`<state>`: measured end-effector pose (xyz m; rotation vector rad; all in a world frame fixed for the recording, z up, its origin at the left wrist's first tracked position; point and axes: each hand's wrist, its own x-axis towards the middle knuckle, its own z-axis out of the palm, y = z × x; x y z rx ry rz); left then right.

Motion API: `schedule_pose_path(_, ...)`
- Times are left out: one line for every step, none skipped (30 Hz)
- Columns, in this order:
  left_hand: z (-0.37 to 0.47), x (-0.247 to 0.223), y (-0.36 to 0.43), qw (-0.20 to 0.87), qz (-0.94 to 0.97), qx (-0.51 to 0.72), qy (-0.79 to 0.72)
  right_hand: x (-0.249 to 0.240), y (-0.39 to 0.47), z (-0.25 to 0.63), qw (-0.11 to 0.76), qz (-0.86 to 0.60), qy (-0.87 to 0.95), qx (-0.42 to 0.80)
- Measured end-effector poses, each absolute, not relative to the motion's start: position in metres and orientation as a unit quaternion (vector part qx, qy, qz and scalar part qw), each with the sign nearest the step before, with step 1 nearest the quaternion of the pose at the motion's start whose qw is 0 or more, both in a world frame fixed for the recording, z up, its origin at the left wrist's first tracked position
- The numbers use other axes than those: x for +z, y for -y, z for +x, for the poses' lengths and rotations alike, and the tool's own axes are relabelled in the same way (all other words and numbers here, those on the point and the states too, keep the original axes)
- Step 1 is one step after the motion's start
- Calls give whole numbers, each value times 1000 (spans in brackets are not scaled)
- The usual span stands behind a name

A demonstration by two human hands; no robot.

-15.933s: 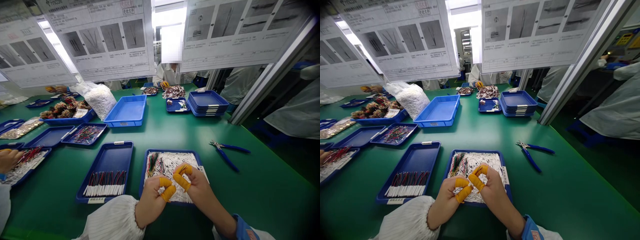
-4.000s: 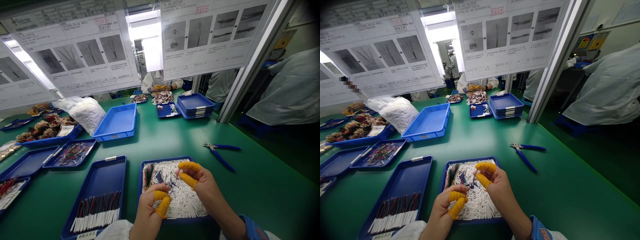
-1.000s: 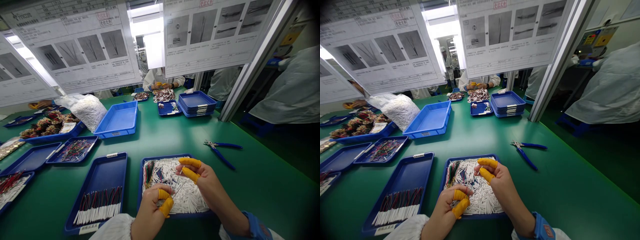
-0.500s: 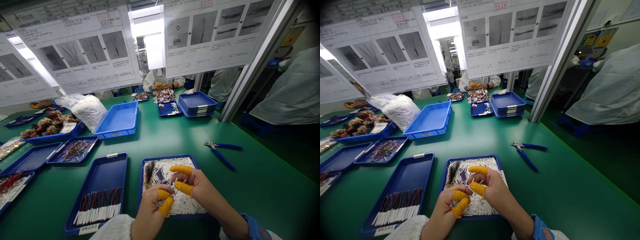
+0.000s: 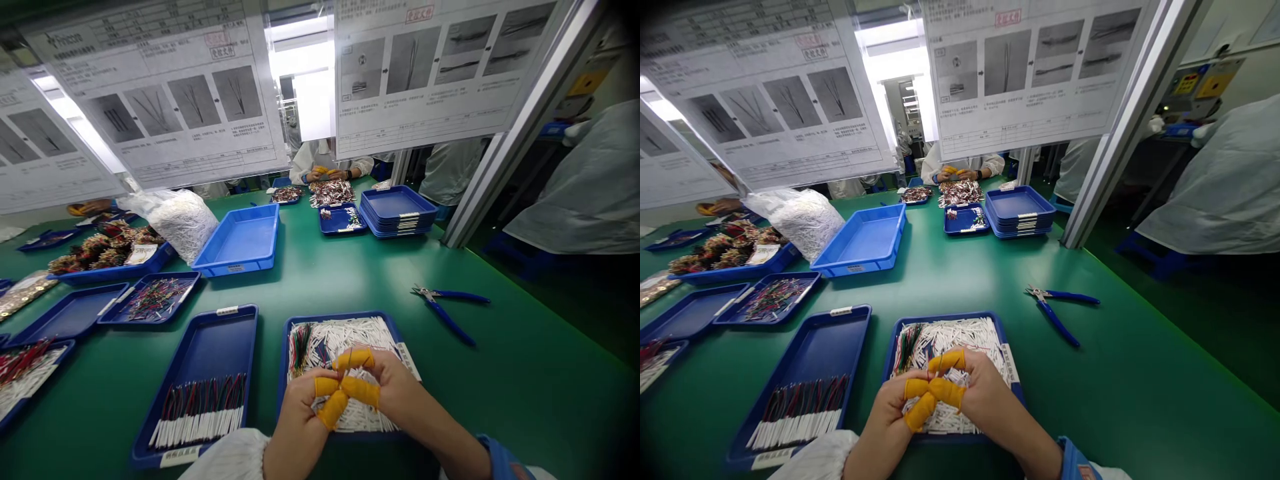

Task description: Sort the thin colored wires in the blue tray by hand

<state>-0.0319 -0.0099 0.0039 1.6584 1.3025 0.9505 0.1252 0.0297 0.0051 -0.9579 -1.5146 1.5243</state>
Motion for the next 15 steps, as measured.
schedule_pose_path(-32,4,10,405,659,372,-514,5,-29,124,385,-381,566,621)
schedule_pose_path(-31,3,10,406,662,366,-512,7,-28,123,386,-385,530,650)
schedule_pose_path(-31,3,10,407,666,361,-510,8,-27,121,388,-386,493,676)
schedule_pose_path(-30,3,10,408,671,358,-506,10,-26,120,390,-386,463,696)
schedule_pose_path(-29,3,10,407,675,358,-501,11,-25,119,391,-384,445,708)
schedule_pose_path(-29,3,10,406,678,360,-496,11,-24,117,395,-377,442,712)
schedule_pose_path(-28,4,9,405,680,364,-491,10,-24,116,400,-365,453,708)
schedule_pose_path(-28,5,9,406,680,369,-487,8,-24,115,404,-353,473,699)
schedule_pose_path(-28,5,9,408,679,371,-484,6,-24,114,407,-340,501,684)
schedule_pose_path(-28,6,9,412,677,374,-482,4,-25,114,407,-330,532,665)
schedule_pose_path(-28,6,9,414,672,379,-484,1,-25,114,405,-327,562,642)
schedule_pose_path(-29,7,9,416,665,385,-487,0,-26,115,402,-330,588,619)
schedule_pose_path(-29,6,9,420,658,388,-489,0,-26,116,399,-337,607,599)
schedule_pose_path(-30,6,9,426,653,391,-489,1,-26,117,398,-342,619,584)
schedule_pose_path(-30,6,9,431,649,393,-488,3,-26,118,399,-347,627,572)
